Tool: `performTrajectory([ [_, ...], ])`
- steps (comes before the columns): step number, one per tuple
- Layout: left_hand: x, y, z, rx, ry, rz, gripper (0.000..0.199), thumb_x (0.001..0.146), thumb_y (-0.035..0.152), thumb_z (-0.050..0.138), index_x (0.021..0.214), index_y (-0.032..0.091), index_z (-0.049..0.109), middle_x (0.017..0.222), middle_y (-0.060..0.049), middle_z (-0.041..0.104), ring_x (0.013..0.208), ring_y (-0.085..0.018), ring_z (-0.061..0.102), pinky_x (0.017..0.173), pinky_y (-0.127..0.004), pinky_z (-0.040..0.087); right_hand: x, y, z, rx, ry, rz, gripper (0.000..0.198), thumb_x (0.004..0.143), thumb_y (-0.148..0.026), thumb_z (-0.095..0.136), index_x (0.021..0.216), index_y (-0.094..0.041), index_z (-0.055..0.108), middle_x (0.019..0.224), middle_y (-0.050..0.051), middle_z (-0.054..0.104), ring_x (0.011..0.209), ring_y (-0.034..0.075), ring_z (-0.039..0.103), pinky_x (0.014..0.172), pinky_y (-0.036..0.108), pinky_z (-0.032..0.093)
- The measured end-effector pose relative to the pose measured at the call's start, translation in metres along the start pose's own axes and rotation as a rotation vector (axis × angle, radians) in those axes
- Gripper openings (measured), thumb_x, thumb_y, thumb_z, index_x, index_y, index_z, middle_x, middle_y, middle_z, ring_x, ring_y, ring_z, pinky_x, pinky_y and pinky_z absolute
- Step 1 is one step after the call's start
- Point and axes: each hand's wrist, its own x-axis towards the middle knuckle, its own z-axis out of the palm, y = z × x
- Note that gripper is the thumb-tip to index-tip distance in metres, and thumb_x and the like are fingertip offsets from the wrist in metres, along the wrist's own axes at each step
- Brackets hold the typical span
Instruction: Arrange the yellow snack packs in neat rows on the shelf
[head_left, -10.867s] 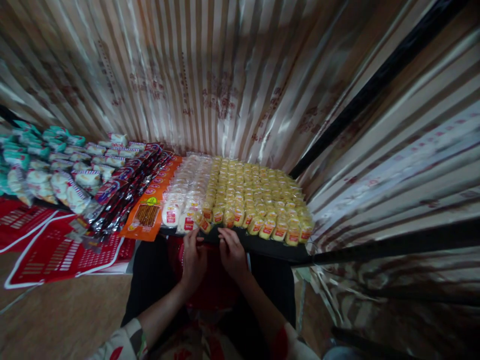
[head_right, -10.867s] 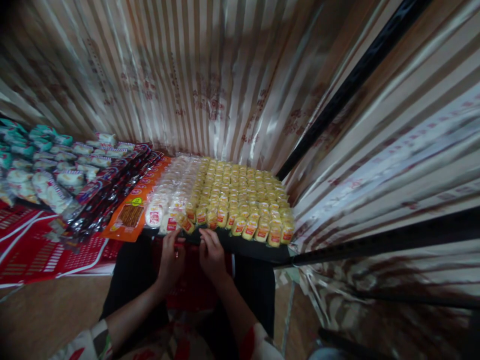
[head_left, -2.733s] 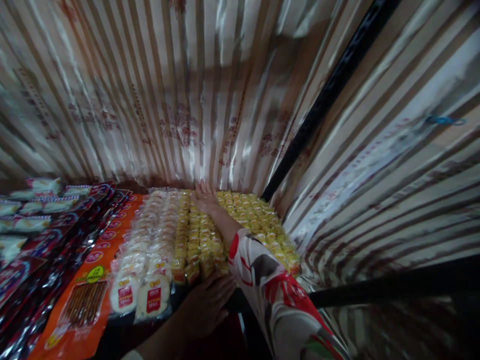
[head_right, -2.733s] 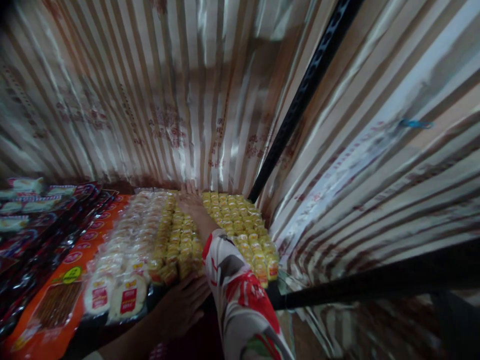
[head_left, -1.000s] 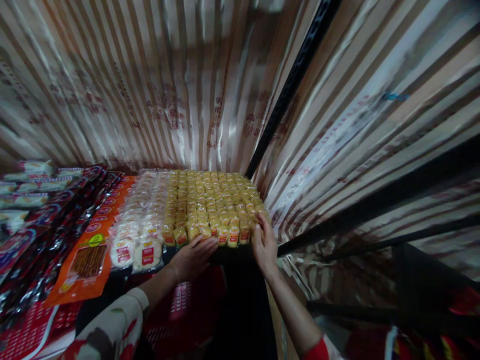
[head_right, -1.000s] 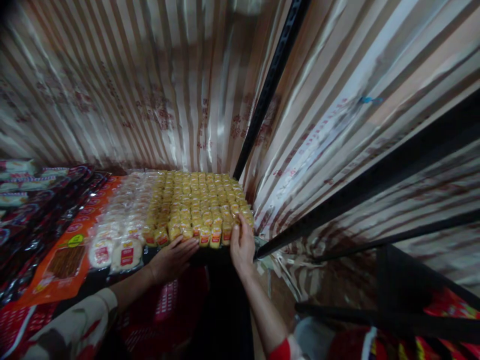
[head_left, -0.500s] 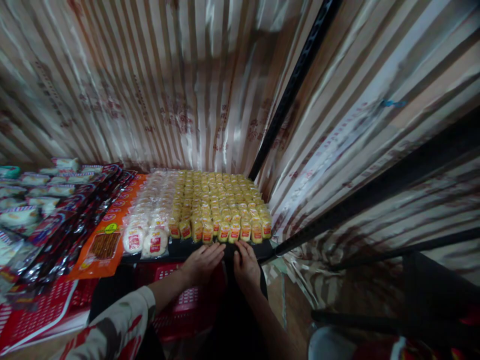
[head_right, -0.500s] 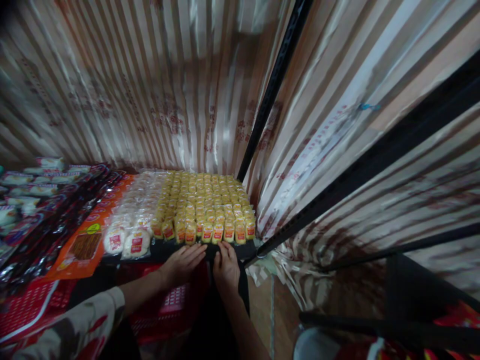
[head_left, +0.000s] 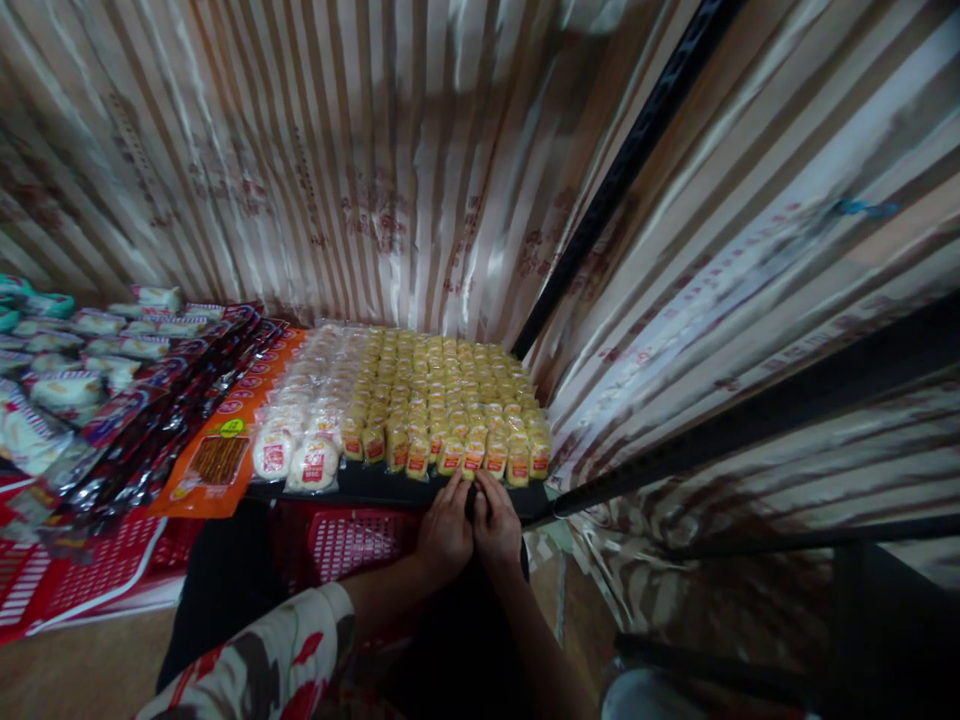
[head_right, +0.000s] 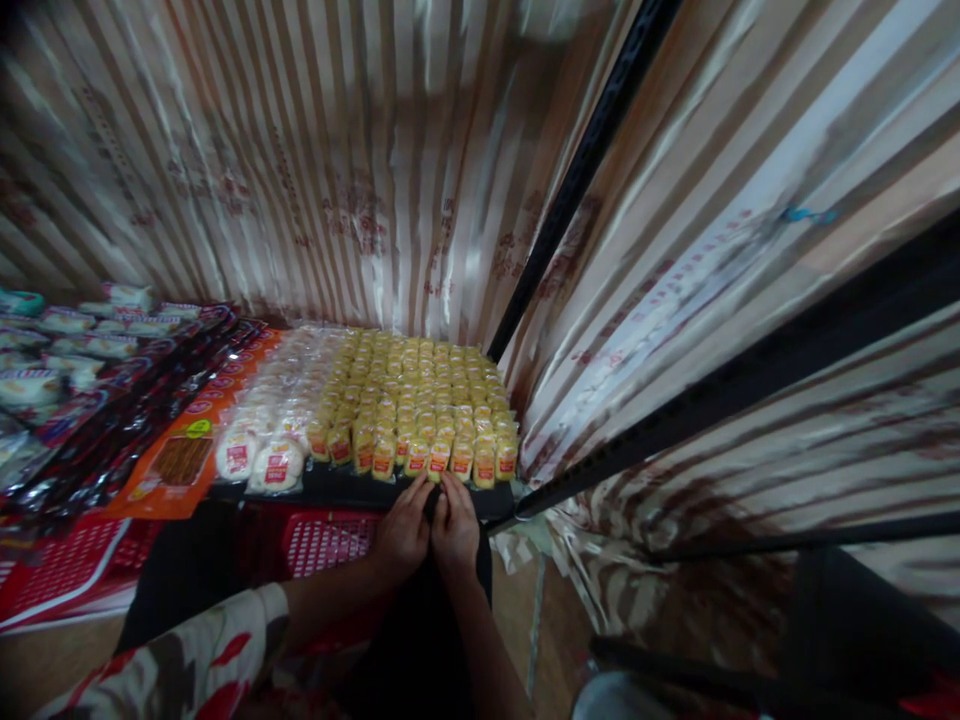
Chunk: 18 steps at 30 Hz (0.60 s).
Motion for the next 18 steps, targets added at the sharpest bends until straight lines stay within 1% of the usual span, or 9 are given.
performTrajectory([
  [6, 0.008, 0.002, 0.001, -0.012, -0.028, -0.019, 0.057, 0.077, 0.007, 0.034, 0.134, 0.005, 0.037, 0.143, -0.017, 0.037, 0.133, -0.023, 0.034, 0.108, -0.042, 0.037, 0.004, 0.001, -0.001, 0.016, 0.006, 0.013, 0.042, 0.09, -0.032, 0.031, 0.115, -0.015, 0.06, 0.117, 0.013, 0.062, 0.112, 0.021, 0.056, 0.097, 0.042, 0.045],
  [11, 0.01, 0.007, -0.005, -0.031, -0.031, -0.004, 0.058, 0.078, 0.007, 0.034, 0.136, 0.004, 0.035, 0.146, -0.016, 0.031, 0.134, -0.023, 0.031, 0.11, -0.04, 0.034, 0.001, 0.002, -0.003, 0.032, -0.009, -0.001, 0.042, 0.091, -0.032, 0.031, 0.115, -0.014, 0.06, 0.119, 0.015, 0.061, 0.115, 0.021, 0.053, 0.098, 0.042, 0.044],
  [13, 0.01, 0.009, -0.007, -0.045, -0.026, 0.028, 0.058, 0.078, 0.008, 0.034, 0.136, 0.005, 0.034, 0.147, -0.015, 0.029, 0.135, -0.023, 0.03, 0.11, -0.04, 0.034, -0.003, 0.002, -0.004, 0.041, 0.031, -0.012, 0.041, 0.091, -0.031, 0.031, 0.116, -0.014, 0.059, 0.12, 0.015, 0.059, 0.117, 0.021, 0.052, 0.099, 0.042, 0.043],
  [15, 0.009, 0.012, -0.01, -0.06, -0.027, 0.07, 0.056, 0.08, 0.01, 0.033, 0.136, 0.005, 0.034, 0.147, -0.016, 0.028, 0.136, -0.022, 0.028, 0.11, -0.039, 0.034, -0.007, 0.004, -0.005, 0.041, 0.096, -0.017, 0.04, 0.092, -0.03, 0.031, 0.117, -0.014, 0.057, 0.121, 0.015, 0.058, 0.119, 0.021, 0.05, 0.099, 0.043, 0.043],
  [18, 0.009, 0.017, -0.014, -0.048, -0.044, 0.086, 0.052, 0.082, 0.013, 0.034, 0.134, 0.003, 0.037, 0.145, -0.02, 0.031, 0.134, -0.023, 0.031, 0.108, -0.038, 0.035, -0.01, 0.009, -0.005, 0.03, 0.161, -0.025, 0.038, 0.092, -0.028, 0.033, 0.117, -0.014, 0.056, 0.122, 0.016, 0.056, 0.118, 0.022, 0.05, 0.097, 0.045, 0.043],
])
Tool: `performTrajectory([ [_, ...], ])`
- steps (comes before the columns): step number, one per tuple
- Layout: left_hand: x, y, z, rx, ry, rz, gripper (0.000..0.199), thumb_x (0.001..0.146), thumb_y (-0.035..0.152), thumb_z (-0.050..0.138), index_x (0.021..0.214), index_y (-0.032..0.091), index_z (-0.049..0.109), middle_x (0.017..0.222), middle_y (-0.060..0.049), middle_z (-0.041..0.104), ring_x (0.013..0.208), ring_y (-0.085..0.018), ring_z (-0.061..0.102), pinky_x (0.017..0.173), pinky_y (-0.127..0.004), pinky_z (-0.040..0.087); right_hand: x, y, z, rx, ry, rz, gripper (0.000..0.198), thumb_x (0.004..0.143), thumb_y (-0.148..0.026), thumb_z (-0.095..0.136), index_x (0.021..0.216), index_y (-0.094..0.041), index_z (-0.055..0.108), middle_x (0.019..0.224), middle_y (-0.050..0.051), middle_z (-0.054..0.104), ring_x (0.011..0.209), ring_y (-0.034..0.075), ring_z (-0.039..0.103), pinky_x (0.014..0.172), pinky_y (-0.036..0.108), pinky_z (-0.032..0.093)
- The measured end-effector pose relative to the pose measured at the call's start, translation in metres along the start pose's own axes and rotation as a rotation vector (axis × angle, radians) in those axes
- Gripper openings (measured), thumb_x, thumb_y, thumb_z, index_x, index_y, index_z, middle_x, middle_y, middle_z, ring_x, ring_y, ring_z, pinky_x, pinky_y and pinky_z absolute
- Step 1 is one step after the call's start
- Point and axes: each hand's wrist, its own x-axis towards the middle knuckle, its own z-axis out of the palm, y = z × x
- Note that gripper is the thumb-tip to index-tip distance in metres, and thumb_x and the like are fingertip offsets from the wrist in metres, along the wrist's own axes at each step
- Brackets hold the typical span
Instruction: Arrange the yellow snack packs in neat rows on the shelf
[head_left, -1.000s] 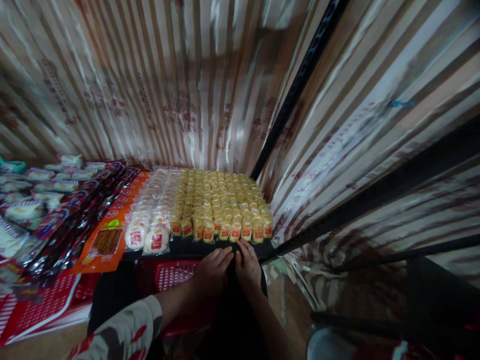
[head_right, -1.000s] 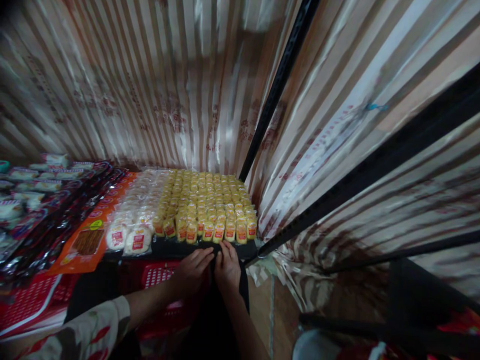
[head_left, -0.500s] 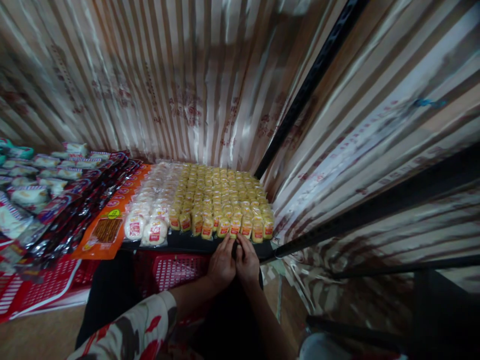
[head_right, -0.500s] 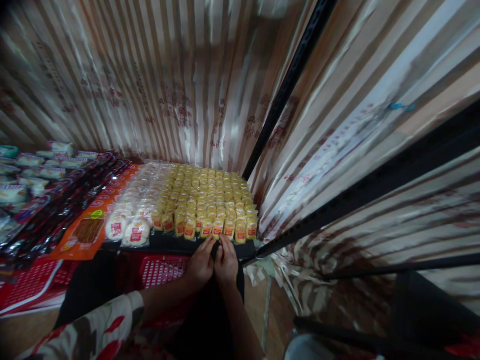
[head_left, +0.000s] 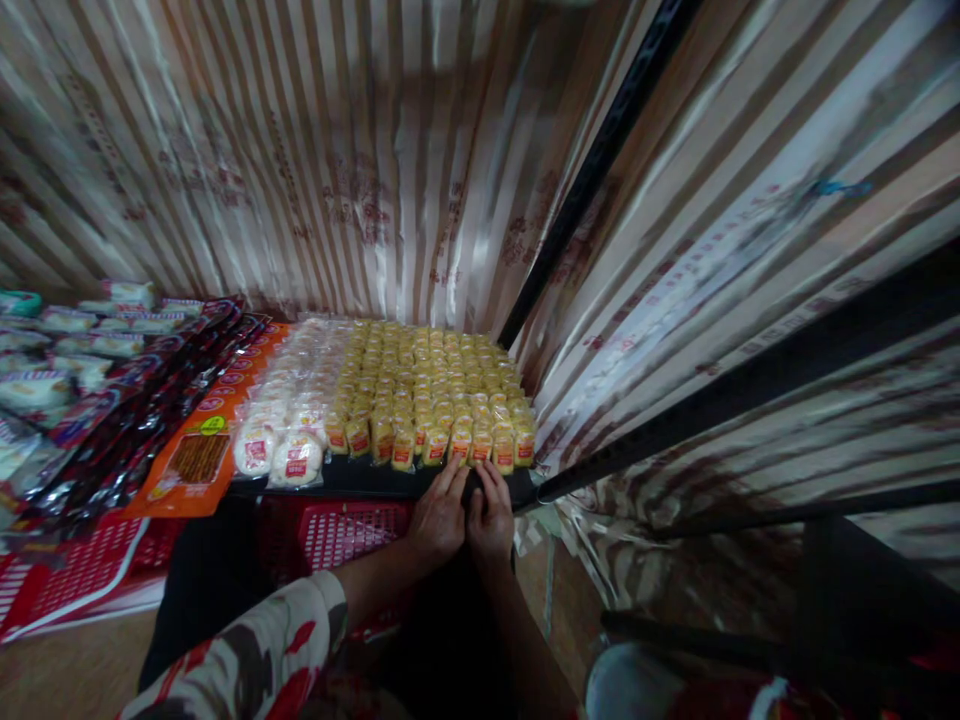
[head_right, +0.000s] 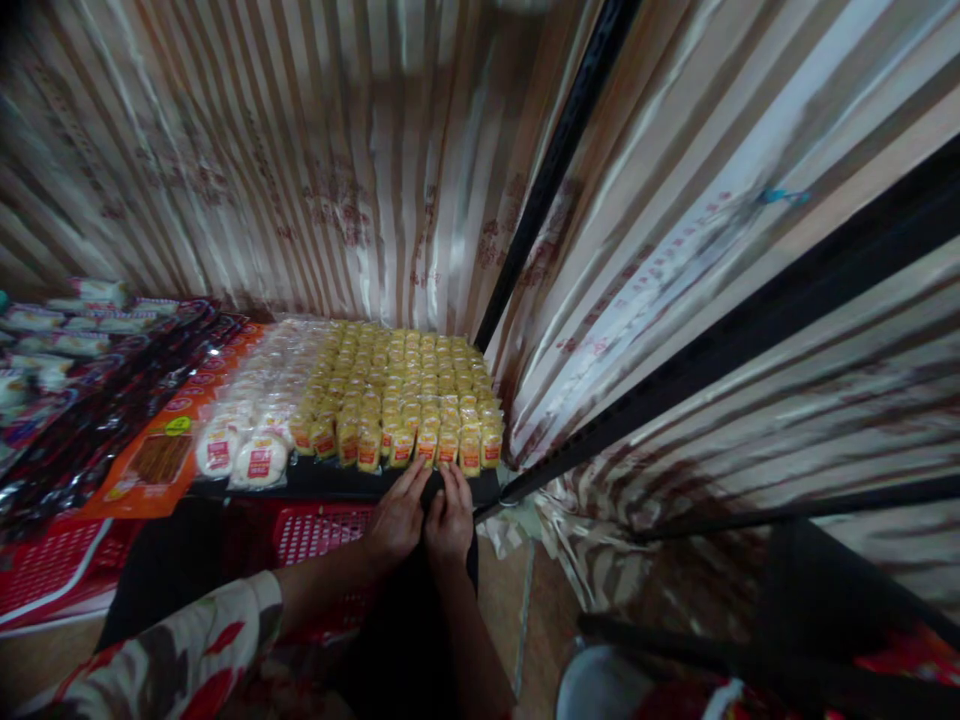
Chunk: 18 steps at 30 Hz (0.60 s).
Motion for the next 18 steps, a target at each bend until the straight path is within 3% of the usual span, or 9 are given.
performTrajectory([
  [5, 0.005, 0.008, -0.005, 0.101, -0.015, -0.108, 0.056, 0.078, 0.009, 0.038, 0.134, 0.005, 0.038, 0.144, -0.018, 0.034, 0.131, -0.026, 0.036, 0.107, -0.04, 0.035, 0.002, 0.01, 0.003, -0.028, -0.011, -0.033, 0.038, 0.091, -0.025, 0.032, 0.119, -0.014, 0.055, 0.123, 0.015, 0.057, 0.119, 0.023, 0.049, 0.097, 0.046, 0.042],
  [11, 0.007, 0.006, 0.0, 0.055, -0.013, -0.104, 0.053, 0.081, 0.013, 0.038, 0.133, 0.004, 0.04, 0.143, -0.019, 0.036, 0.131, -0.026, 0.036, 0.108, -0.039, 0.034, 0.001, 0.009, 0.003, -0.052, -0.006, -0.065, 0.037, 0.091, -0.024, 0.034, 0.12, -0.013, 0.055, 0.124, 0.016, 0.056, 0.119, 0.023, 0.049, 0.097, 0.047, 0.042],
  [14, -0.004, 0.001, 0.004, -0.003, 0.06, -0.082, 0.049, 0.082, 0.014, 0.037, 0.129, 0.006, 0.044, 0.14, -0.018, 0.041, 0.129, -0.025, 0.039, 0.108, -0.041, 0.035, -0.003, 0.001, 0.003, -0.029, 0.007, -0.086, 0.036, 0.091, -0.025, 0.035, 0.119, -0.015, 0.056, 0.122, 0.015, 0.057, 0.118, 0.023, 0.05, 0.097, 0.047, 0.042],
  [18, -0.021, -0.008, 0.007, -0.096, 0.248, -0.109, 0.043, 0.084, 0.014, 0.033, 0.124, 0.008, 0.049, 0.137, -0.017, 0.044, 0.13, -0.023, 0.038, 0.108, -0.041, 0.034, -0.006, -0.014, 0.012, 0.044, -0.063, -0.066, 0.036, 0.092, -0.027, 0.034, 0.118, -0.017, 0.058, 0.116, 0.013, 0.062, 0.113, 0.021, 0.055, 0.095, 0.042, 0.045],
])
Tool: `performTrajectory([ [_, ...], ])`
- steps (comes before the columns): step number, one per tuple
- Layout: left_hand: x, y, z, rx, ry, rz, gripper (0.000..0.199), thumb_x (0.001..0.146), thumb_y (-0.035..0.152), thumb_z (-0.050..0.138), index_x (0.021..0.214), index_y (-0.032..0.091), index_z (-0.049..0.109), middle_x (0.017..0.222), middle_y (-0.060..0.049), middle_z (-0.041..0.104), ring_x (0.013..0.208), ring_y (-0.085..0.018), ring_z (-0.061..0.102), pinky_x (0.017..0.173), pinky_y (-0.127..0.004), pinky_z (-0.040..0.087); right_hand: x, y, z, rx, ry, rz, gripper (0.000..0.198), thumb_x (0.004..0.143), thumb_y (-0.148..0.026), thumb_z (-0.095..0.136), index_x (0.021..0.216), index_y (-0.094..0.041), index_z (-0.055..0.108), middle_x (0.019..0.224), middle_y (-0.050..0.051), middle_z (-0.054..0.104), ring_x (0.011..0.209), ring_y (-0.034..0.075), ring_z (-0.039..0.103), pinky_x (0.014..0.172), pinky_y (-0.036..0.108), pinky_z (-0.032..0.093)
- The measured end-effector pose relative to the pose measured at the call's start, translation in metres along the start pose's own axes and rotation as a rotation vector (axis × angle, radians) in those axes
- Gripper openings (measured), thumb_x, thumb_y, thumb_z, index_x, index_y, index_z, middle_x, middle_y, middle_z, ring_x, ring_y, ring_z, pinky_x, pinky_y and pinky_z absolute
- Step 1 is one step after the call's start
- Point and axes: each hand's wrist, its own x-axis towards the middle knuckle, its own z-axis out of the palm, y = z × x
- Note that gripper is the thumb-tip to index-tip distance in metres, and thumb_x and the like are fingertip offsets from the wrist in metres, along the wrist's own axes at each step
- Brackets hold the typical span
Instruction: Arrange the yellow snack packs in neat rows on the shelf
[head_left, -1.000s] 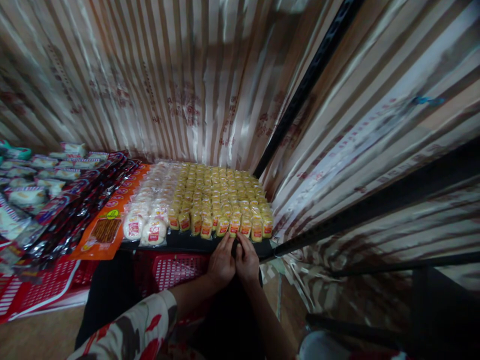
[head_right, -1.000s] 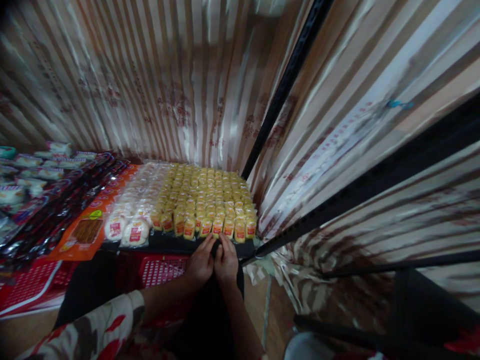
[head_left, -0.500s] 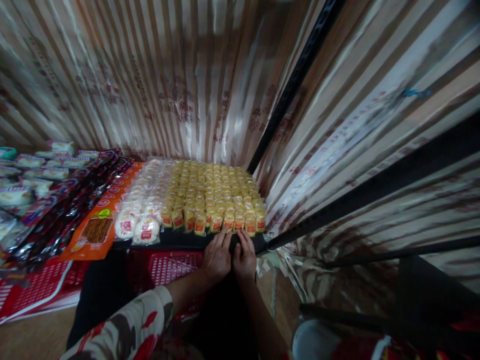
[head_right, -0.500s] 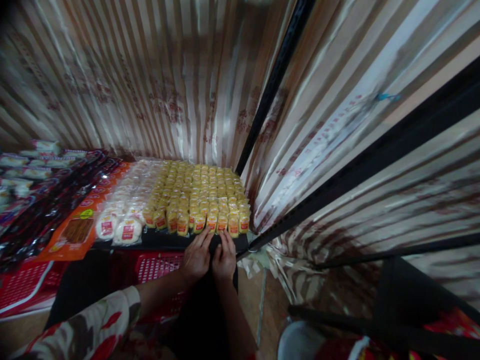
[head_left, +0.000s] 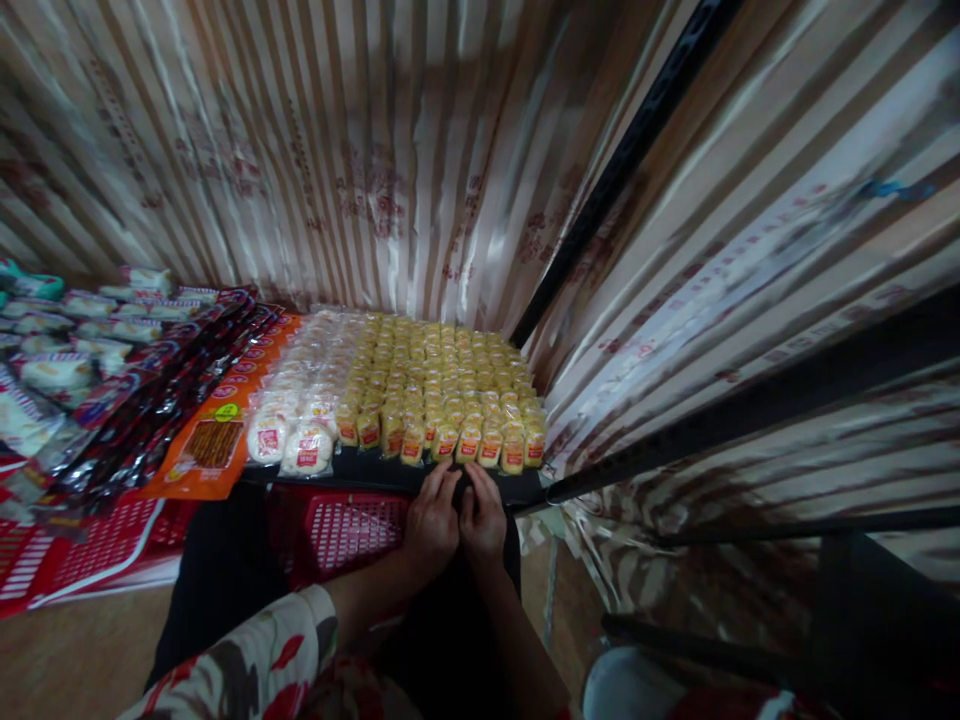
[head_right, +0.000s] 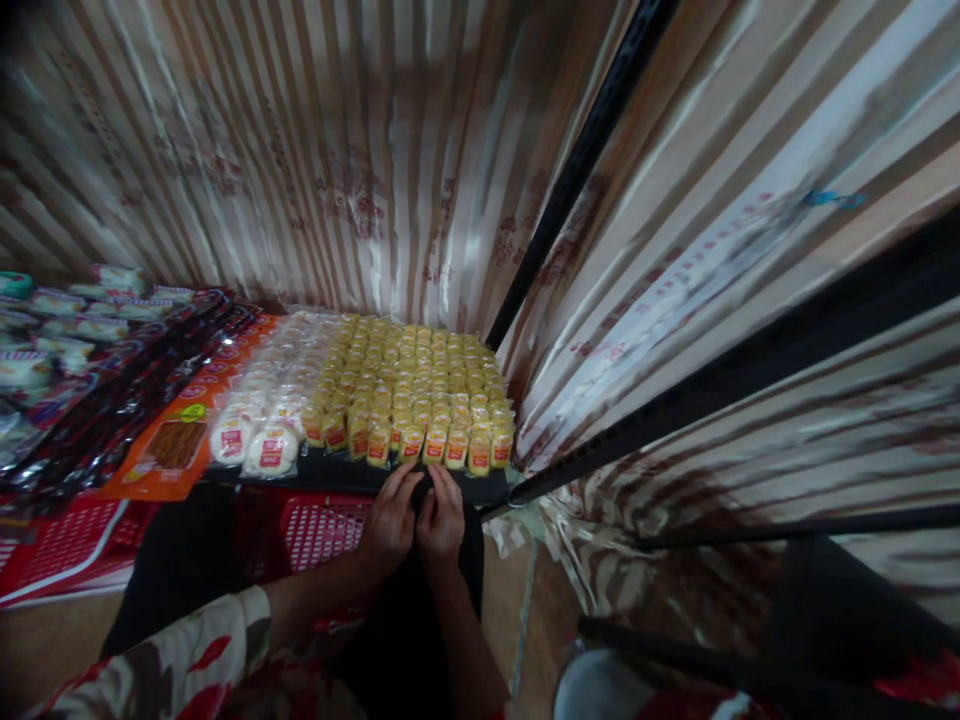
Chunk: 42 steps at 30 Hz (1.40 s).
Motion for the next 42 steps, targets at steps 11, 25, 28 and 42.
performTrajectory([
  [11, 0.014, -0.01, -0.009, -0.172, -0.045, -0.211, 0.05, 0.089, 0.03, 0.036, 0.134, 0.007, 0.04, 0.146, -0.017, 0.031, 0.135, -0.025, 0.031, 0.11, -0.043, 0.031, 0.012, -0.01, 0.02, 0.051, -0.107, 0.013, 0.041, 0.091, -0.029, 0.032, 0.121, -0.016, 0.057, 0.124, 0.013, 0.058, 0.119, 0.021, 0.051, 0.097, 0.043, 0.044],
  [25, -0.009, -0.019, -0.025, -0.194, 0.132, -0.179, 0.051, 0.077, 0.007, 0.034, 0.126, 0.013, 0.047, 0.138, -0.014, 0.041, 0.128, -0.02, 0.041, 0.106, -0.038, 0.038, 0.013, -0.028, 0.016, 0.081, -0.088, -0.044, 0.036, 0.089, -0.022, 0.035, 0.116, -0.017, 0.059, 0.117, 0.012, 0.061, 0.113, 0.02, 0.055, 0.097, 0.041, 0.045],
  [28, -0.012, -0.021, -0.034, -0.169, 0.186, -0.264, 0.05, 0.076, 0.005, 0.034, 0.122, 0.016, 0.05, 0.137, -0.012, 0.041, 0.124, -0.019, 0.044, 0.104, -0.038, 0.04, 0.011, -0.036, 0.024, 0.094, -0.144, -0.039, 0.036, 0.088, -0.022, 0.037, 0.115, -0.018, 0.061, 0.119, 0.012, 0.06, 0.113, 0.02, 0.055, 0.096, 0.04, 0.045],
  [42, -0.005, -0.025, -0.036, -0.176, 0.14, -0.291, 0.042, 0.082, 0.011, 0.036, 0.121, 0.014, 0.051, 0.135, -0.013, 0.042, 0.126, -0.021, 0.043, 0.107, -0.039, 0.036, 0.011, -0.044, 0.038, 0.115, -0.17, -0.03, 0.034, 0.09, -0.025, 0.036, 0.111, -0.018, 0.062, 0.117, 0.011, 0.062, 0.114, 0.02, 0.055, 0.097, 0.04, 0.044],
])
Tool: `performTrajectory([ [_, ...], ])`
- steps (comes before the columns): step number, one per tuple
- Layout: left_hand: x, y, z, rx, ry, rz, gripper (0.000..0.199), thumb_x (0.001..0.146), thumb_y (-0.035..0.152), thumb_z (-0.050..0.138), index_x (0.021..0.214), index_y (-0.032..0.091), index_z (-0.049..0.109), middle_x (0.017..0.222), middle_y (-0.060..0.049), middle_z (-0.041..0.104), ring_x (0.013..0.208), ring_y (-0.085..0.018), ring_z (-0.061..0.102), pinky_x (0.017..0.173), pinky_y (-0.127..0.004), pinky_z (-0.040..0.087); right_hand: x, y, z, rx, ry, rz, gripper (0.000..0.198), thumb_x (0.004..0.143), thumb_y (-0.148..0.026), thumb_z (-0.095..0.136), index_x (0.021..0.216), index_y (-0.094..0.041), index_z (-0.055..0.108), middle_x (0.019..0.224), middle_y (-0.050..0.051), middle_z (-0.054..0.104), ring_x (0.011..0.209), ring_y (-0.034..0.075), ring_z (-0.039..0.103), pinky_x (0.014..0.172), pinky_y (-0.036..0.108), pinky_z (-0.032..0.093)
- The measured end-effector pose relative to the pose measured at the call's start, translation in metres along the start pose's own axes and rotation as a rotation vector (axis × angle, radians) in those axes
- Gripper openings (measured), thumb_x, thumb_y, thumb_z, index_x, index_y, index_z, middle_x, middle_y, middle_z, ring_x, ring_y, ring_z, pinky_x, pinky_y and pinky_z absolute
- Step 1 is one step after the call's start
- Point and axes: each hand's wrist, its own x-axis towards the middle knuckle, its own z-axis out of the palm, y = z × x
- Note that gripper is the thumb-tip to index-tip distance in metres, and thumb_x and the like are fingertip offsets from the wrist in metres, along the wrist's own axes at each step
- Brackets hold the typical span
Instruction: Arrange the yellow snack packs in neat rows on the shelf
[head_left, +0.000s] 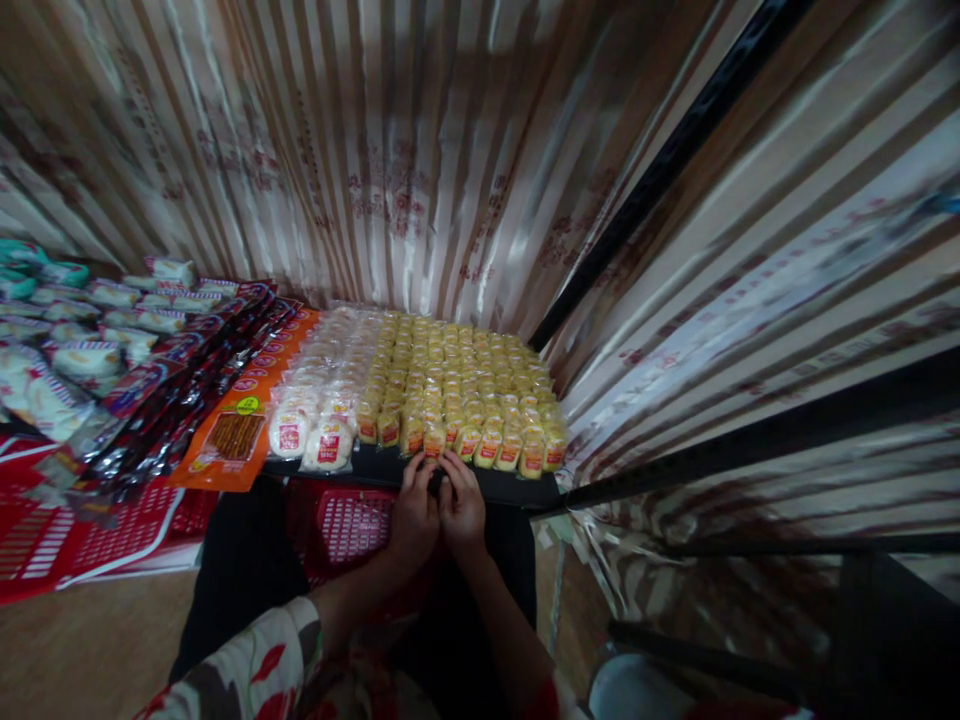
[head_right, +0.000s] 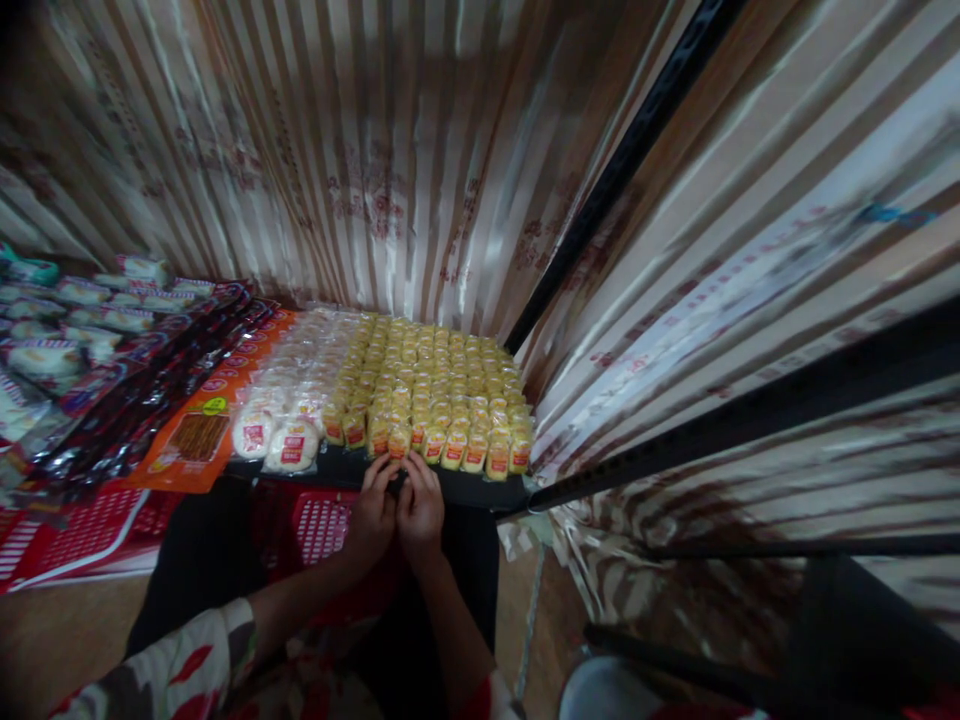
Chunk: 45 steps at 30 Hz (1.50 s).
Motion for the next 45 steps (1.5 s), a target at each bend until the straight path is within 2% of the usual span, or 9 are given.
performTrajectory([
  [7, 0.001, 0.001, 0.008, 0.013, -0.039, 0.029, 0.047, 0.081, 0.009, 0.036, 0.127, 0.013, 0.047, 0.136, -0.015, 0.042, 0.124, -0.022, 0.045, 0.105, -0.04, 0.038, -0.003, 0.008, -0.004, -0.037, 0.049, 0.013, 0.034, 0.091, -0.026, 0.036, 0.111, -0.018, 0.062, 0.116, 0.011, 0.062, 0.11, 0.02, 0.056, 0.095, 0.041, 0.044],
  [11, 0.006, 0.0, 0.009, 0.036, -0.049, 0.048, 0.044, 0.084, 0.014, 0.038, 0.127, 0.014, 0.047, 0.136, -0.015, 0.042, 0.126, -0.023, 0.043, 0.107, -0.041, 0.036, -0.004, 0.01, -0.003, -0.045, 0.027, 0.032, 0.036, 0.091, -0.026, 0.034, 0.115, -0.018, 0.06, 0.118, 0.012, 0.06, 0.113, 0.021, 0.053, 0.095, 0.042, 0.044],
  [17, 0.008, -0.004, 0.004, 0.042, -0.071, 0.077, 0.045, 0.083, 0.013, 0.038, 0.127, 0.013, 0.047, 0.135, -0.014, 0.043, 0.126, -0.022, 0.043, 0.108, -0.041, 0.035, -0.01, 0.008, 0.005, -0.039, 0.115, 0.059, 0.037, 0.09, -0.026, 0.035, 0.12, -0.02, 0.057, 0.114, 0.012, 0.055, 0.106, 0.021, 0.055, 0.093, 0.04, 0.047],
  [26, 0.01, -0.004, 0.005, 0.008, -0.103, 0.075, 0.044, 0.084, 0.015, 0.035, 0.126, 0.013, 0.047, 0.135, -0.013, 0.043, 0.126, -0.02, 0.042, 0.109, -0.04, 0.033, -0.008, 0.014, 0.009, -0.089, 0.082, 0.076, 0.041, 0.09, -0.026, 0.035, 0.127, -0.02, 0.051, 0.109, 0.011, 0.054, 0.101, 0.02, 0.055, 0.087, 0.037, 0.049],
  [32, 0.01, -0.004, 0.003, -0.017, -0.12, 0.035, 0.049, 0.083, 0.014, 0.036, 0.132, 0.015, 0.041, 0.137, -0.012, 0.041, 0.128, -0.019, 0.04, 0.11, -0.04, 0.032, -0.008, 0.008, 0.008, -0.033, 0.082, 0.09, 0.042, 0.092, -0.027, 0.032, 0.13, -0.02, 0.048, 0.109, 0.012, 0.056, 0.097, 0.02, 0.056, 0.087, 0.038, 0.049],
  [40, 0.012, -0.002, 0.0, -0.03, -0.15, 0.044, 0.046, 0.088, 0.019, 0.031, 0.133, 0.011, 0.04, 0.139, -0.013, 0.038, 0.131, -0.019, 0.036, 0.112, -0.037, 0.028, -0.004, 0.009, 0.003, -0.085, 0.018, 0.035, 0.045, 0.091, -0.026, 0.033, 0.133, -0.019, 0.044, 0.115, 0.012, 0.055, 0.108, 0.022, 0.051, 0.092, 0.039, 0.046],
  [45, 0.012, -0.002, 0.0, -0.016, -0.169, 0.083, 0.046, 0.091, 0.024, 0.029, 0.134, 0.01, 0.038, 0.14, -0.014, 0.038, 0.132, -0.019, 0.034, 0.113, -0.037, 0.027, 0.0, 0.017, 0.003, -0.13, 0.042, 0.051, 0.045, 0.09, -0.025, 0.033, 0.132, -0.02, 0.046, 0.109, 0.011, 0.055, 0.105, 0.022, 0.051, 0.09, 0.04, 0.046],
])
